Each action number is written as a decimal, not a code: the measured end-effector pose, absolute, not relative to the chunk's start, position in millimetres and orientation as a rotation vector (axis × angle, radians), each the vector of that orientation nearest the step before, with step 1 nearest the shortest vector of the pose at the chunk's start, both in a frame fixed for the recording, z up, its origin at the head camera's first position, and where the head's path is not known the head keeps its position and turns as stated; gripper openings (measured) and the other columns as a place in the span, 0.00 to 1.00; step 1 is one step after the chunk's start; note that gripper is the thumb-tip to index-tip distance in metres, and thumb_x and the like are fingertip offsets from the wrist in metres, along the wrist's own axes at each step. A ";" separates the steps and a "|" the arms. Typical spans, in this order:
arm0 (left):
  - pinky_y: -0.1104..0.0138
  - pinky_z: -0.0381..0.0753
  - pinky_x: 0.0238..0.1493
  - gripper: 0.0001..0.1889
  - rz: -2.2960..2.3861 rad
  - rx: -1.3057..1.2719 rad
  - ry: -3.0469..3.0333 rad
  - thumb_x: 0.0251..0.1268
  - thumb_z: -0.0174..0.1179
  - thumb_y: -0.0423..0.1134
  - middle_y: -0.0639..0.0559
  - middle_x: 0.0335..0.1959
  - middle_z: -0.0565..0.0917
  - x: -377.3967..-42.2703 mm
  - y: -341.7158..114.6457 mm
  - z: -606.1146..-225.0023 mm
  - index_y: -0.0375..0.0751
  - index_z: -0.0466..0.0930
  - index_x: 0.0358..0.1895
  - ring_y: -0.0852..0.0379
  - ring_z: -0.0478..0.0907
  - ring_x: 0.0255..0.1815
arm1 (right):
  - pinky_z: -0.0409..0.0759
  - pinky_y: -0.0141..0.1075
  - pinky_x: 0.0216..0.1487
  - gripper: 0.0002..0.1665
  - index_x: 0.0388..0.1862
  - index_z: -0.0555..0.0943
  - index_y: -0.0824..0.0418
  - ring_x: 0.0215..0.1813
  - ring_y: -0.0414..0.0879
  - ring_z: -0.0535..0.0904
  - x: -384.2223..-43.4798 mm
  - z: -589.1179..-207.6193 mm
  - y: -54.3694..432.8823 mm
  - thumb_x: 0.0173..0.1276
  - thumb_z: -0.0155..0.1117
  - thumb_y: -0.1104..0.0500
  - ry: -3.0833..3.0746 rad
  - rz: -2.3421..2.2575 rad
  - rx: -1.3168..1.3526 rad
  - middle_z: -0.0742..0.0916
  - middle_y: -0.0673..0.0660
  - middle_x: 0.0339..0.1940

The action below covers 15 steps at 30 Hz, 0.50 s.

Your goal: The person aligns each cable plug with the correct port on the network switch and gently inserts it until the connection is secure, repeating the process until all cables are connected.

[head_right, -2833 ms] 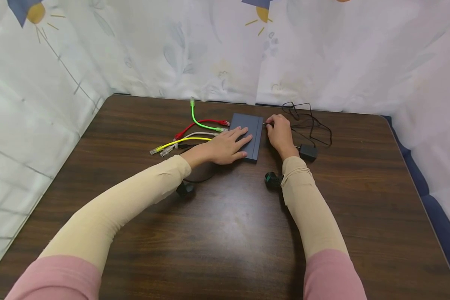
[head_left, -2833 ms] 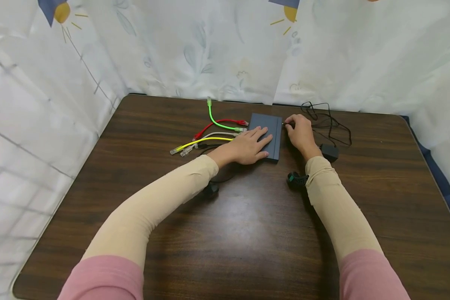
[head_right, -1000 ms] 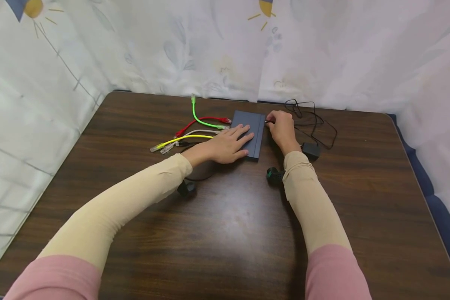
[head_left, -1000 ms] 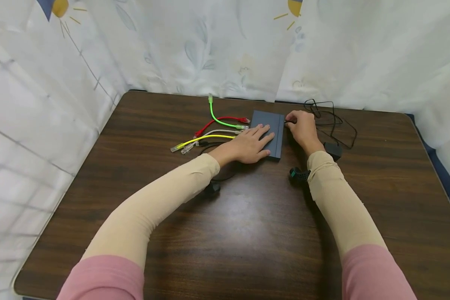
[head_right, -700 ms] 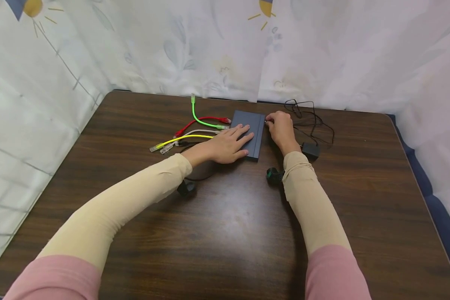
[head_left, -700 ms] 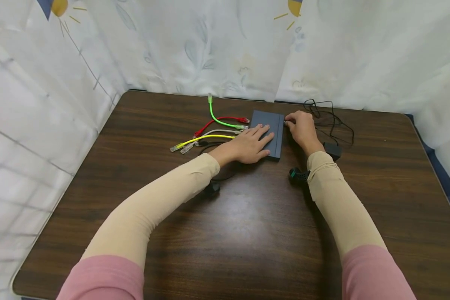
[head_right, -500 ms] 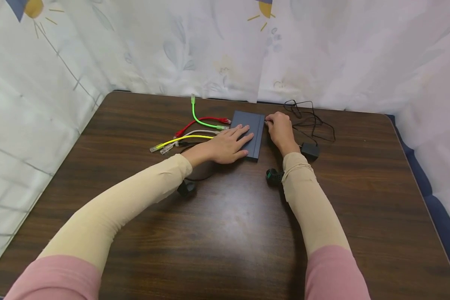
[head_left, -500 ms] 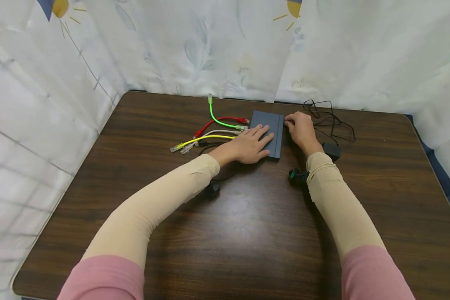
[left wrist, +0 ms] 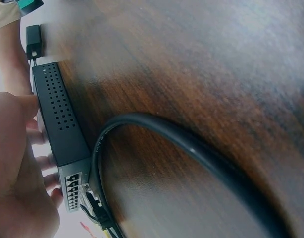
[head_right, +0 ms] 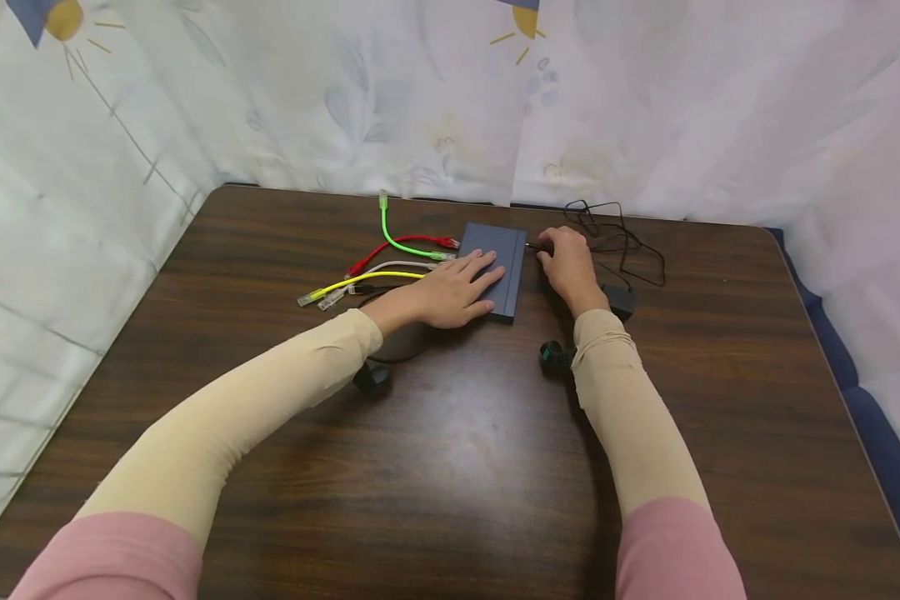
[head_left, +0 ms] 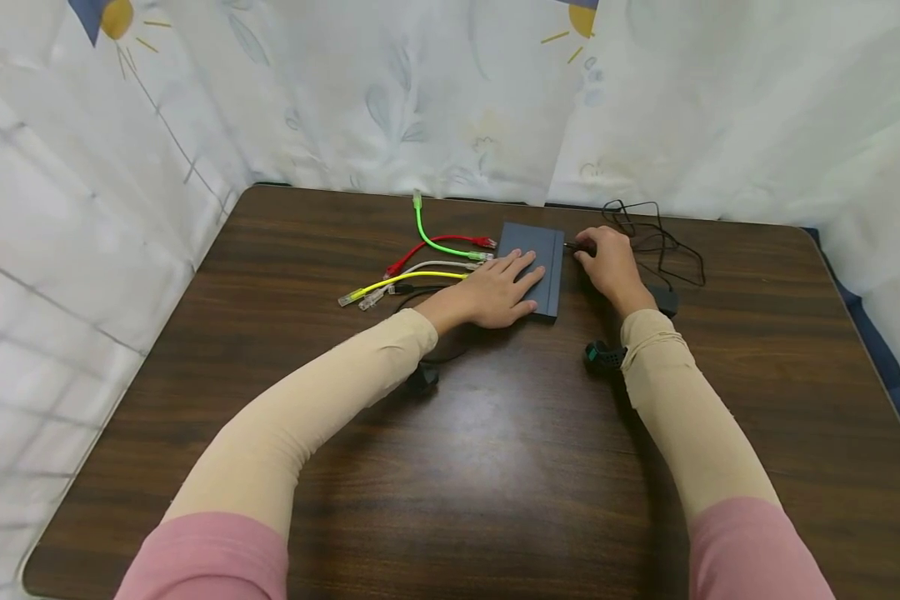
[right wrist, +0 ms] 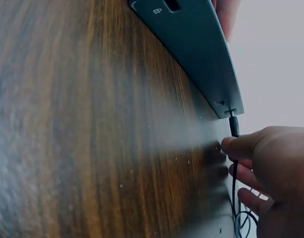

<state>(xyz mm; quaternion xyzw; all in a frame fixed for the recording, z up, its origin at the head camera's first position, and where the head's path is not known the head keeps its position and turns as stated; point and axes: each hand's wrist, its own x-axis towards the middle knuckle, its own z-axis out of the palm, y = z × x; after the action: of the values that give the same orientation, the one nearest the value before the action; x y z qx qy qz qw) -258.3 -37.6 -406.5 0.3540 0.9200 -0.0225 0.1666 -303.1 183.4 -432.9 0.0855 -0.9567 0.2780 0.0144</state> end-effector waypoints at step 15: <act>0.53 0.40 0.79 0.34 -0.088 1.017 2.620 0.77 0.28 0.59 0.48 0.81 0.34 -259.7 -36.9 -409.8 0.52 0.34 0.79 0.48 0.32 0.81 | 0.66 0.56 0.68 0.16 0.55 0.81 0.68 0.63 0.64 0.71 -301.8 -433.3 183.6 0.71 0.59 0.65 -2.963 0.801 0.254 0.79 0.67 0.58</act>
<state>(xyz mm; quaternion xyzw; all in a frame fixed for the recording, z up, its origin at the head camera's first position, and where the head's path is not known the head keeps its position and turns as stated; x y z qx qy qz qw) -259.7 -36.9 -409.8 0.3568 0.9192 -0.0310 0.1639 -301.8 183.6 -433.3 0.0824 -0.9616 0.2601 0.0309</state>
